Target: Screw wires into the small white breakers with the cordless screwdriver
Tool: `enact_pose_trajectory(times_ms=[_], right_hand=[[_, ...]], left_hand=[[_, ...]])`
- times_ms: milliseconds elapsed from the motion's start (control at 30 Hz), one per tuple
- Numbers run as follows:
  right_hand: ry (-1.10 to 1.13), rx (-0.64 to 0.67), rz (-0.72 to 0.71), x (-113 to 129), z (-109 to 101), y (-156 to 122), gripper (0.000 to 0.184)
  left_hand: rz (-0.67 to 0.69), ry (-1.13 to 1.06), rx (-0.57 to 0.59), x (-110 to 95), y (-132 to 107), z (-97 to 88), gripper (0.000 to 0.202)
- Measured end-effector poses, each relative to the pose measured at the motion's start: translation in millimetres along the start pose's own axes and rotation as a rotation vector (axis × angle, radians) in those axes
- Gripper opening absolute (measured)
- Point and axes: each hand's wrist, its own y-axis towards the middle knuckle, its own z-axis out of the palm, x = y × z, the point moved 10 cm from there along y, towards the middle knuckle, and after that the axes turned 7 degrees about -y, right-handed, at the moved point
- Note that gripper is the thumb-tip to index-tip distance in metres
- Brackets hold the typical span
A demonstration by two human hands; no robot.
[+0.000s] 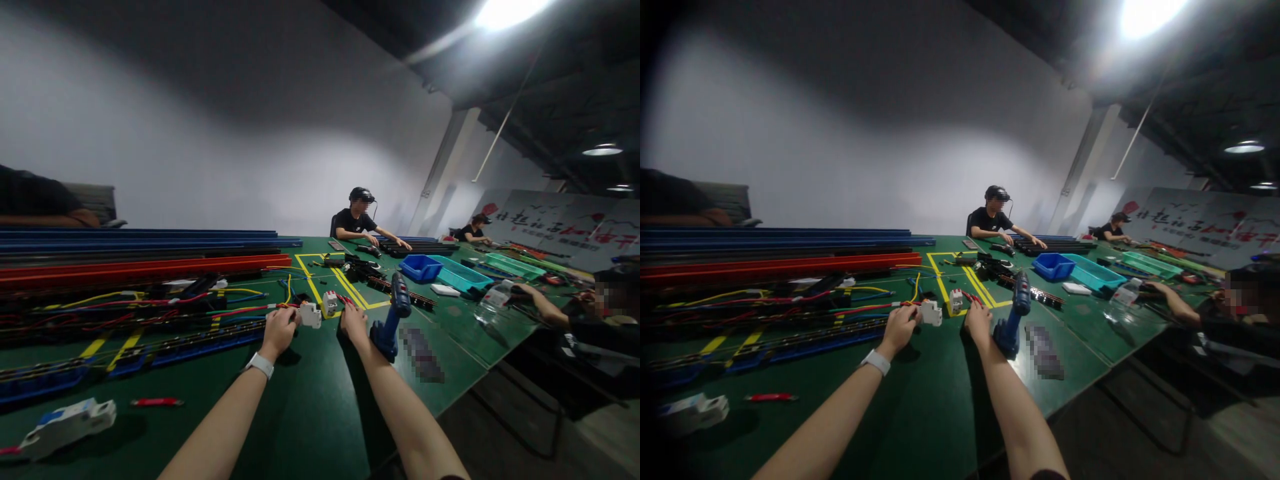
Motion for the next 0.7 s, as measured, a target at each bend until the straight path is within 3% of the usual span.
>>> enact_pose_trajectory(times_ms=[200,333,500,700], right_hand=[[-0.040,0.034,0.066,-5,8,21,0.036],[-0.019,0.038,0.084,-5,7,20,0.030],[0.086,-0.041,0.026,9,-14,-2,0.034],[0.311,-0.103,-0.213,43,-46,-51,0.040]], left_hand=[[0.023,-0.032,0.004,1,0,-0.9,0.030],[0.021,-0.051,0.011,3,0,-0.6,0.030],[-0.003,-0.059,0.018,7,1,0.9,0.030],[-0.015,-0.053,0.007,8,0,-0.6,0.031]])
